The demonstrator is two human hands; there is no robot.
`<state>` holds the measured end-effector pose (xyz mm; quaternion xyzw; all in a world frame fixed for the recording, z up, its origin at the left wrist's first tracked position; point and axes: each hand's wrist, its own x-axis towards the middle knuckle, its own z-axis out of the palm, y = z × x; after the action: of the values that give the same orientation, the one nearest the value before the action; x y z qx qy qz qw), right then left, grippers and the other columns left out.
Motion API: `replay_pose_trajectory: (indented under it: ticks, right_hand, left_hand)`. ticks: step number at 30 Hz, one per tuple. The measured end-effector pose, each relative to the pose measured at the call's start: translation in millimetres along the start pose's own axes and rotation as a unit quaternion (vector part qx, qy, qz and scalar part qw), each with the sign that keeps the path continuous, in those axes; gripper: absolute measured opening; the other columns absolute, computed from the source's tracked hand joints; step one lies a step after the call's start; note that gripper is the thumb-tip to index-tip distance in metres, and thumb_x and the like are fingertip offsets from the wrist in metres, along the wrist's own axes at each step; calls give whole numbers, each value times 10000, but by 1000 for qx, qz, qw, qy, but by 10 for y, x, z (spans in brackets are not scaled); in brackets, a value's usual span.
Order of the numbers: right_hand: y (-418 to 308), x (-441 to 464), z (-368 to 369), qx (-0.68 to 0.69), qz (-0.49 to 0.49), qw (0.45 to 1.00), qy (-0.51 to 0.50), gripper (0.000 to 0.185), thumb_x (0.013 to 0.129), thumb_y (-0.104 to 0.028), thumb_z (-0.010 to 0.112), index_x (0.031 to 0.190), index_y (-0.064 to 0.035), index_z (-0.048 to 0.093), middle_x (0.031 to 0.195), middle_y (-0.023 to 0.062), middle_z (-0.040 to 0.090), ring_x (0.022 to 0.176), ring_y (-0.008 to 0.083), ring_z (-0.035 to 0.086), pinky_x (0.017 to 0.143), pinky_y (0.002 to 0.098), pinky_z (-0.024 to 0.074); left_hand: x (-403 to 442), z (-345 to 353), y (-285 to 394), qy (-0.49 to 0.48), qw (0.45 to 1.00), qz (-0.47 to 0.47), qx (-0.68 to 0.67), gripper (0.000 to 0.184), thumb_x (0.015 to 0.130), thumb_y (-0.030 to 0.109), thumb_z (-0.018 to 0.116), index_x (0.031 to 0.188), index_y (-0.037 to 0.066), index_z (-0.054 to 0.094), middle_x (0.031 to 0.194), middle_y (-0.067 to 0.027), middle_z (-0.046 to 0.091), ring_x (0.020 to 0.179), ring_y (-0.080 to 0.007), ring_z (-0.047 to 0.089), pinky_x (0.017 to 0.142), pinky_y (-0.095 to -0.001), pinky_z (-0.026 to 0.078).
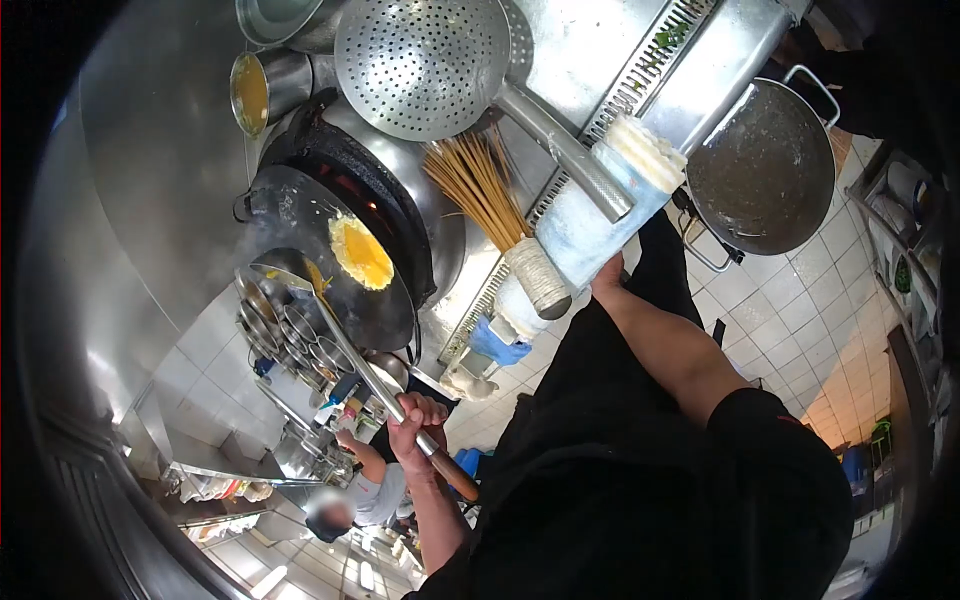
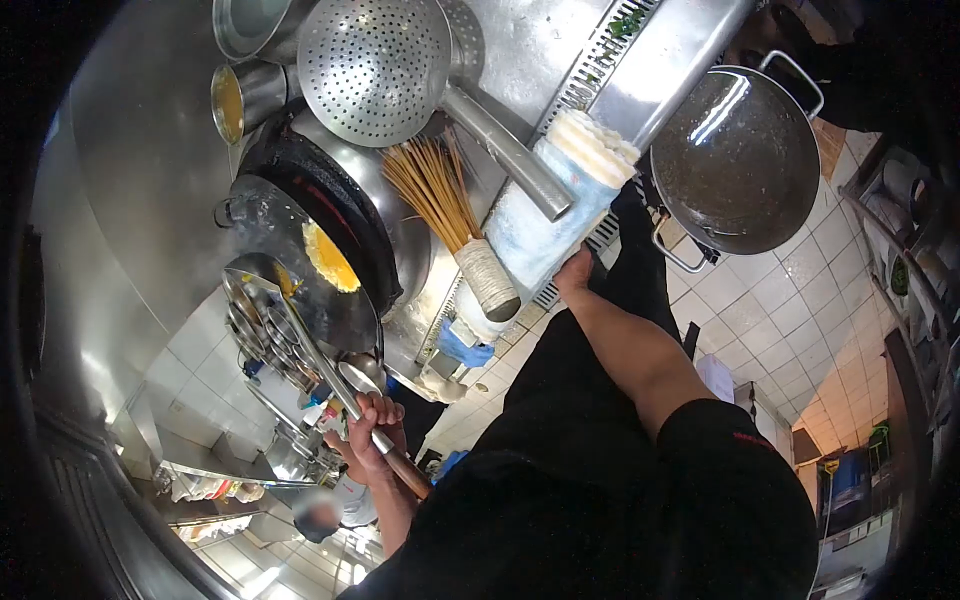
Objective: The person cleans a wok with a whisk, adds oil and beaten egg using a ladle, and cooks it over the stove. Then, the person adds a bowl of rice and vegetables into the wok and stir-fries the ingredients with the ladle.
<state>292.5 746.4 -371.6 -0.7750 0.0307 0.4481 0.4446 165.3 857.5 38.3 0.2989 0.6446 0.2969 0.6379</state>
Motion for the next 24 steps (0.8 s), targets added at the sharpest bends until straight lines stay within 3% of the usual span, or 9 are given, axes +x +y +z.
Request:
replay_pose_trajectory:
  ticks: [2,7,10,13,16,22,24]
  right_hand:
    - [-145,-41,-60,-12,5,1000,3,384,789,-250,720,1102,-46,632,994,179,694,962,307,658,817,406,495]
    - [37,7,-10,-32,-27,999,17,381,780,-268,731,1070,-39,641,1000,198,688,995,358,645,813,419,496]
    - [131,43,23,40,31,999,-9,383,778,-269,733,1069,-39,642,1007,203,685,1014,380,633,818,425,494]
    - [-48,6,-52,24,59,998,-11,374,776,-258,733,1065,-39,644,1009,207,684,1014,380,633,822,426,494]
    - [-198,-38,-120,-86,28,995,-35,349,779,-242,728,1048,-34,649,1007,208,684,1013,374,637,824,419,495]
    - [43,-2,-20,-44,20,999,-13,315,784,-220,713,1028,-29,657,992,200,689,1005,358,647,812,408,498]
    - [347,61,72,92,43,995,-7,309,786,-213,706,1028,-27,656,987,195,692,998,358,650,807,407,500]
  left_hand:
    - [-1,-46,-8,-36,999,-5,3,224,846,118,629,788,106,413,704,-5,426,660,-125,439,673,-302,378]
    - [-11,-15,-23,-30,1000,-4,0,224,846,113,628,783,108,414,696,-5,426,649,-126,440,670,-305,383]
    - [-22,-45,-42,-25,1000,-7,-6,221,847,112,627,780,107,417,691,-4,428,646,-124,442,670,-304,389]
    - [-19,-60,-51,-25,1000,-7,-10,218,847,111,628,782,106,420,691,-4,429,645,-122,443,670,-302,394]
    - [-15,-61,-53,-11,1000,-5,-9,234,828,119,644,771,105,417,689,-12,432,642,-138,455,666,-313,400]
    - [7,-82,-34,-1,1000,-7,-13,262,809,127,659,753,105,405,686,-17,421,642,-151,453,656,-315,392]
    - [20,-78,-32,0,1000,-9,-12,266,810,127,660,750,106,402,687,-16,418,643,-151,450,654,-312,387]
